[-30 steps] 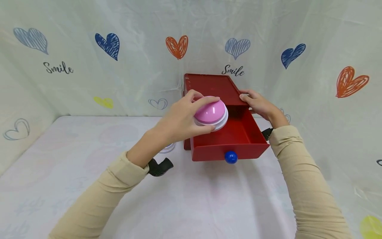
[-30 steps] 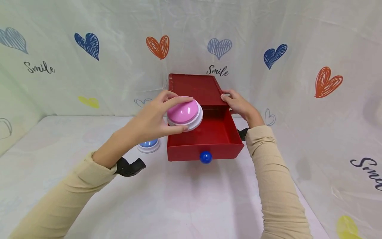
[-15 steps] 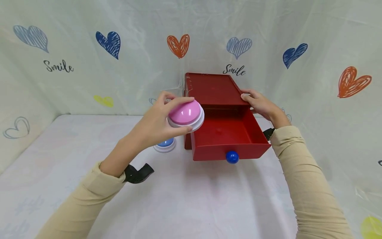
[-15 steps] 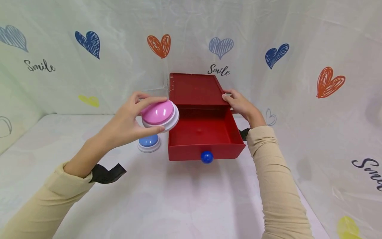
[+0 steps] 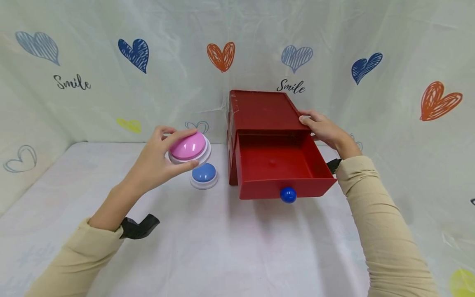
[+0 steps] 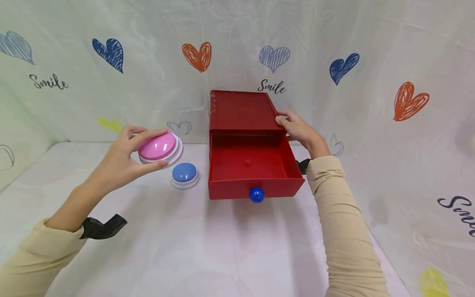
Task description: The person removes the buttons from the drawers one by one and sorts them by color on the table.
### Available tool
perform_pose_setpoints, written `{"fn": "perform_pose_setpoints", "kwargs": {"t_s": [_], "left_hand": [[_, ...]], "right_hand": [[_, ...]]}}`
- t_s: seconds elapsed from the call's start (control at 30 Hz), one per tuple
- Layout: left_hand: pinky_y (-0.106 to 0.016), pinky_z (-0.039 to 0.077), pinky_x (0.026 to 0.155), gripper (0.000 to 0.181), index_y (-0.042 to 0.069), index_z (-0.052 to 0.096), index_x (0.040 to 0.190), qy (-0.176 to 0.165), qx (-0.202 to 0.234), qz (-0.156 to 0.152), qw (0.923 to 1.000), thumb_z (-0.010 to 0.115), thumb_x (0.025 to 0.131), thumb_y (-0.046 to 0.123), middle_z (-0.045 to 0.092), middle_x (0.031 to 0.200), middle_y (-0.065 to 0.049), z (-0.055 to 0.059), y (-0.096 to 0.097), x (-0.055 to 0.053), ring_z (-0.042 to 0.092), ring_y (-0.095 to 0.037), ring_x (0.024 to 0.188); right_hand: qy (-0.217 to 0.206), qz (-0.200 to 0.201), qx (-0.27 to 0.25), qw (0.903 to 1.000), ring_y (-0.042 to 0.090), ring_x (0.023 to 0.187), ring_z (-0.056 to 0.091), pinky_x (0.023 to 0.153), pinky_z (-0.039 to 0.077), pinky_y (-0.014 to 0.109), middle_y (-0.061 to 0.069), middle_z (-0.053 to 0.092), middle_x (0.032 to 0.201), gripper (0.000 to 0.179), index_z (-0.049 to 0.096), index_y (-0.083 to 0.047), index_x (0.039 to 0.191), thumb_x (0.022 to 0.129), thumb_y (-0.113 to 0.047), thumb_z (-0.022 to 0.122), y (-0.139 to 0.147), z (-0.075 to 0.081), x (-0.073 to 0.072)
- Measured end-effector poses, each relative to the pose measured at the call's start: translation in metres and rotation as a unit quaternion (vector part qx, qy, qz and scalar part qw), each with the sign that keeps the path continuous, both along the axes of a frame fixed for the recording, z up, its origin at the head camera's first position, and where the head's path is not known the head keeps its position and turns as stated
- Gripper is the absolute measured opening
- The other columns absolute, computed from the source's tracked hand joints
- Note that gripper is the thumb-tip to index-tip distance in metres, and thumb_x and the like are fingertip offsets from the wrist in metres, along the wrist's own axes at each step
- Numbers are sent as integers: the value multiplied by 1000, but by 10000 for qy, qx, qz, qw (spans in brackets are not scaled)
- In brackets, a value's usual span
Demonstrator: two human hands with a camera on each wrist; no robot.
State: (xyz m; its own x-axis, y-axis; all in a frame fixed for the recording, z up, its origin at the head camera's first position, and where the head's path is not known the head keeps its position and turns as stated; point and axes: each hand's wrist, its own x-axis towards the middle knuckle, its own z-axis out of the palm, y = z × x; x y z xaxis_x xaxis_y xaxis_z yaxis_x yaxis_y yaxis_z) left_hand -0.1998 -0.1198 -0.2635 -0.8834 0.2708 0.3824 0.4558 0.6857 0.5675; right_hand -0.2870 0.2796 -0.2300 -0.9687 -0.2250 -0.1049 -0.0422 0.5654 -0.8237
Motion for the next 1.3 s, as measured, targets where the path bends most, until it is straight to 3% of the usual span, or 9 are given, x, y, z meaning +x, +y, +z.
{"fn": "perform_pose_setpoints", "kwargs": {"t_s": [0.27,0.5,0.87,1.13,1.3], "left_hand": [[-60,47,86,65,22,48,135,-290,-77,347,9989,75,76,26,33,131,-20,-27,-33,-12,41,-42,115],[-61,45,86,68,16,46,137,-600,-309,395,9969,75,77,26,33,130,-25,-49,-52,-22,39,-47,116],[-63,41,90,70,12,43,138,-1177,-583,408,9905,74,77,25,32,132,-28,-79,-65,-37,38,-50,116],[-63,40,92,73,13,39,141,-1670,-773,478,9818,74,78,25,31,135,-29,-92,-67,-45,36,-51,119],[-63,39,93,72,12,39,141,-1794,-855,479,9789,73,79,25,31,135,-29,-99,-67,-48,36,-50,120]], "right_hand": [[-7,37,-49,10000,38,127,37,104,33,58,21,34,143,58,15,-13,149,100,-37,35,1,0,-1],[-58,51,-47,10000,37,128,36,104,33,57,21,34,143,57,14,-14,149,100,-35,34,0,0,-3],[-26,36,-18,10000,38,128,37,104,33,57,21,34,143,58,14,-14,149,100,-37,34,1,-1,-3],[5,-18,16,10000,37,127,38,104,34,57,20,34,143,58,15,-14,149,100,-37,35,1,-1,-3],[-13,-21,21,10000,37,127,38,104,34,57,20,35,143,57,15,-15,149,100,-36,34,2,-1,-3]]}}
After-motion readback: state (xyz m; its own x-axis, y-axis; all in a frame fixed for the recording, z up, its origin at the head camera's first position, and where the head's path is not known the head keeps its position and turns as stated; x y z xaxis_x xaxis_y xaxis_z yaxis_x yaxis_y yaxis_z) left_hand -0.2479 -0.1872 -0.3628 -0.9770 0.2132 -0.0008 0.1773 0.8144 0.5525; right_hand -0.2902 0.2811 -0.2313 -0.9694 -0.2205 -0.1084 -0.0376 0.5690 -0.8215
